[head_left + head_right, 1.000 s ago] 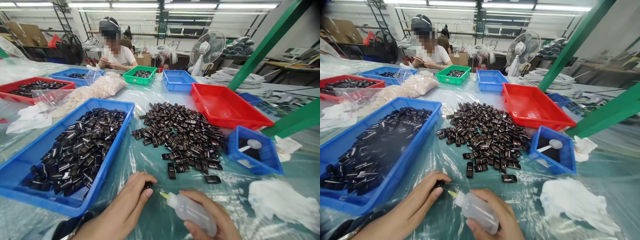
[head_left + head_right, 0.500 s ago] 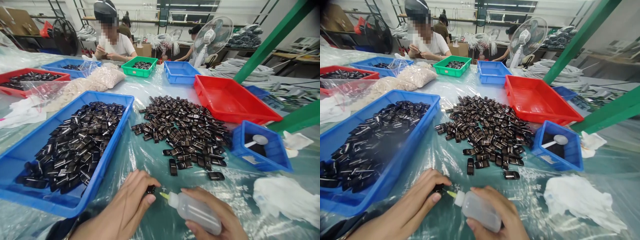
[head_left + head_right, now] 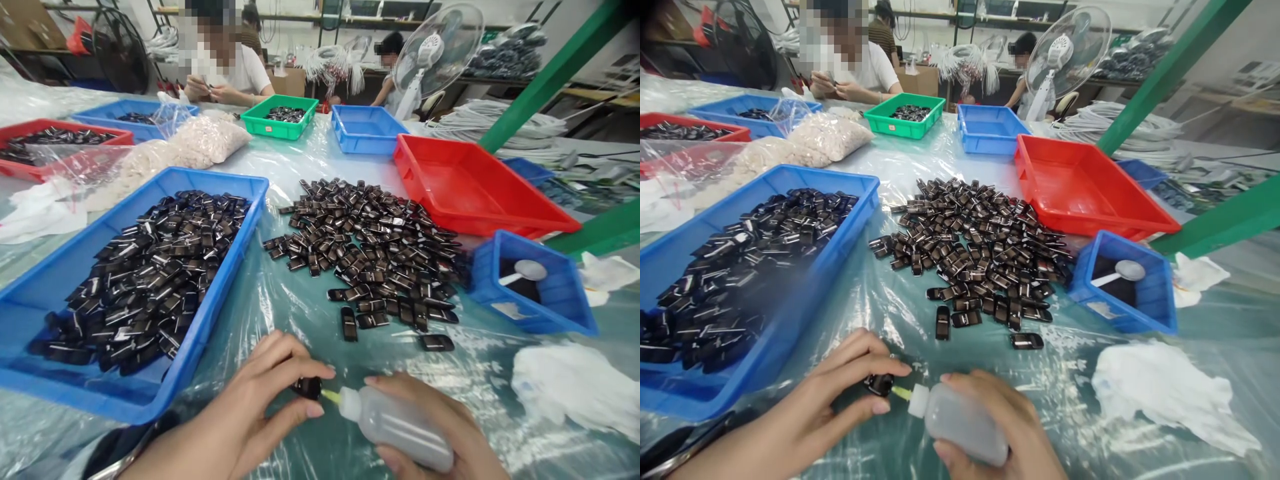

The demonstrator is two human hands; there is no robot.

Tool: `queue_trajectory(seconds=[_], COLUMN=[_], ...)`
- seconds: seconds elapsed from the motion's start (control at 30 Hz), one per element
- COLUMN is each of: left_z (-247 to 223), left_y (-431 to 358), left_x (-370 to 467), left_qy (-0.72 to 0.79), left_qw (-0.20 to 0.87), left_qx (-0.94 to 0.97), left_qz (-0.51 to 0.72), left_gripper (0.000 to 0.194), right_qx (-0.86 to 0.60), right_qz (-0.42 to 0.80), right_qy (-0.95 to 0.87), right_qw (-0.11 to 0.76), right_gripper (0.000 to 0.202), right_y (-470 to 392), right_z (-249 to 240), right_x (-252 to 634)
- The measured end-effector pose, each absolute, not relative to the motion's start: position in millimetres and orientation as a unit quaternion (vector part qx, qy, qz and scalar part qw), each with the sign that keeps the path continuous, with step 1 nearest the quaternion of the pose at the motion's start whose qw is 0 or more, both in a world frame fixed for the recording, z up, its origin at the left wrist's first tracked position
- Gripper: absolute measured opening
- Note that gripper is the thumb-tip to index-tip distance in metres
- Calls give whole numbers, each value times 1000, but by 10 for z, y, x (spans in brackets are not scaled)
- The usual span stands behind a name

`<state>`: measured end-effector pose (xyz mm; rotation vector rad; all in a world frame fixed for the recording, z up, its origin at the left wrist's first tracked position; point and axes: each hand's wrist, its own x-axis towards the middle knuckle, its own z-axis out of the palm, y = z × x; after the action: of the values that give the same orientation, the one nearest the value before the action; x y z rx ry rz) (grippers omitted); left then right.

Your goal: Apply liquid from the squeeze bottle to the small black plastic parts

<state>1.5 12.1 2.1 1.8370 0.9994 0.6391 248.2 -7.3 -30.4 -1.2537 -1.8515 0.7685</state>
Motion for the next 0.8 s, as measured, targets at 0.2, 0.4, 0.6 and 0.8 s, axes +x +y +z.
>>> queue_trajectory(seconds=[0.2,0.4,0.6,0.8], left_z=[72,90,65,55], left_y=[130,144,127,145], left_x=[5,-4,-8,-6], left_qy=[408,411,410,406], left_qw=[472,483,466,455], left_qx=[746,745,753,760], left_qz=[234,208,218,225], left_gripper=[23,25,24,24], right_qx=[-483,-496,-485,-465], right_qz=[308,305,299,290], right_qy=[-723,-724,-734,-753], right_qw=[387,371,370,364], right_gripper=[41,40,39,40], right_y=[-70,-73,-63,-40], right_z=[-300,-275,-257,-271], right_x=[2483,2499,2494,2527])
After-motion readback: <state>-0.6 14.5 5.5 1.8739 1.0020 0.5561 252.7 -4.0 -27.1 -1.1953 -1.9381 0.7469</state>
